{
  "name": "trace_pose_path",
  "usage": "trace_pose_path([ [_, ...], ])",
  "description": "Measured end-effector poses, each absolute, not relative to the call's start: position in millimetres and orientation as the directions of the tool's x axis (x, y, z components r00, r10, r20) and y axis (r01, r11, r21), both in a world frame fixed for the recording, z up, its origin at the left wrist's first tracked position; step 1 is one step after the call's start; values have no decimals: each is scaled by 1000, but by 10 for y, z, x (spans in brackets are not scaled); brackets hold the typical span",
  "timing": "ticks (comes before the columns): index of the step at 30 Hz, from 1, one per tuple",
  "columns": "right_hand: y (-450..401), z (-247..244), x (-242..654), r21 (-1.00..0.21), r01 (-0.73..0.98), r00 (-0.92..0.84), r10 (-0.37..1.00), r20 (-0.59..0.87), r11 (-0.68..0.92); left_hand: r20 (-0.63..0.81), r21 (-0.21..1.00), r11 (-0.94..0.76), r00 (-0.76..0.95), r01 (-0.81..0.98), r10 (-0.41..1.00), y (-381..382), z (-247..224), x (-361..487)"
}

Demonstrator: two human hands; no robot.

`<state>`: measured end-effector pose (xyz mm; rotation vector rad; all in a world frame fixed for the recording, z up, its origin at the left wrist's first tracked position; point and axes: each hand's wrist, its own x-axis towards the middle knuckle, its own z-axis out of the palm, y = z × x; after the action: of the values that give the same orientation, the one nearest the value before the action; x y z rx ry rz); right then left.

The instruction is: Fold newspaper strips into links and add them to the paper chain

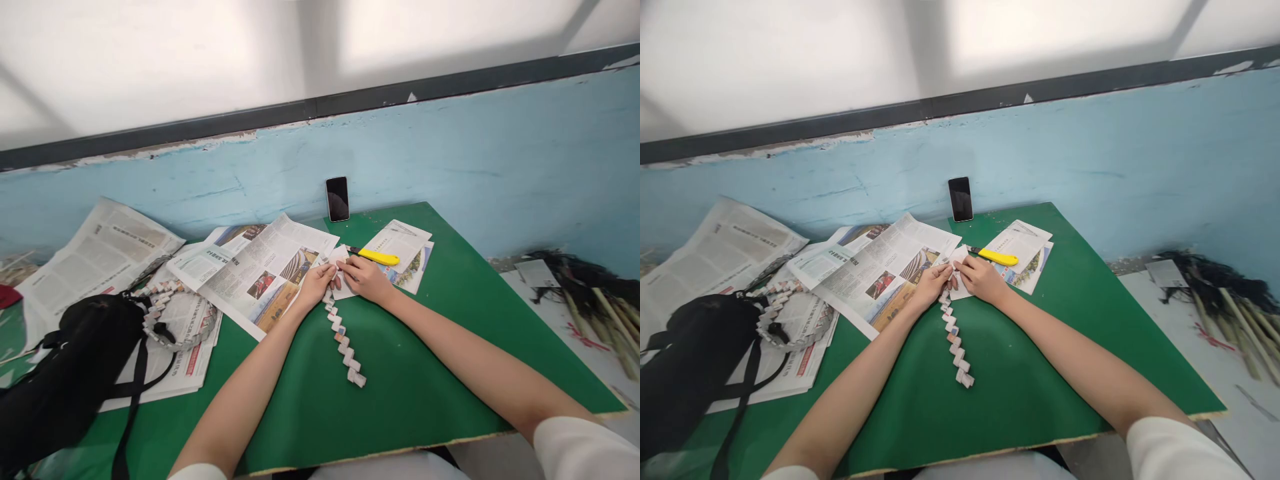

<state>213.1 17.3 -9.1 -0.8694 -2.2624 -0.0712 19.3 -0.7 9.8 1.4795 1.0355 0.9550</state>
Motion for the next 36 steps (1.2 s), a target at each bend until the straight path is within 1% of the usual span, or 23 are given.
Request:
trace_pose_path([
  [4, 170, -116, 2117, -201, 591, -538, 567, 624, 781, 53, 993, -80, 271, 90, 961, -3, 106, 201],
  [7, 148, -91, 2090, -282, 552, -522, 589, 617, 785, 56, 991, -83, 247, 101, 967, -9, 110, 209],
  [10, 137, -36, 2075, -468, 467, -447, 657, 607, 750, 69, 990, -93, 213, 105, 975, -22, 104, 217],
  [12, 154, -7, 2079, -616, 393, -373, 730, 573, 683, 78, 988, -103, 202, 117, 976, -34, 94, 223],
  [15, 211, 5, 2099, -801, 264, -295, 836, 464, 537, 102, 975, -143, 227, 172, 969, -52, 72, 227],
  [18, 262, 4, 2113, -912, 133, -290, 895, 339, 388, 139, 955, -202, 273, 219, 952, -61, 49, 220],
  [20, 276, 14, 2116, -939, 92, -322, 902, 287, 332, 151, 947, -223, 294, 230, 944, -61, 37, 212],
  [22, 276, 34, 2117, -943, 91, -358, 895, 267, 319, 159, 945, -235, 306, 229, 939, -60, 29, 206],
  [30, 270, 29, 2142, -912, 169, -329, 894, 304, 373, 157, 934, -246, 319, 260, 935, -67, 53, 216],
  [36, 268, 17, 2139, -924, 145, -334, 897, 290, 353, 167, 932, -255, 321, 257, 932, -66, 44, 215],
])
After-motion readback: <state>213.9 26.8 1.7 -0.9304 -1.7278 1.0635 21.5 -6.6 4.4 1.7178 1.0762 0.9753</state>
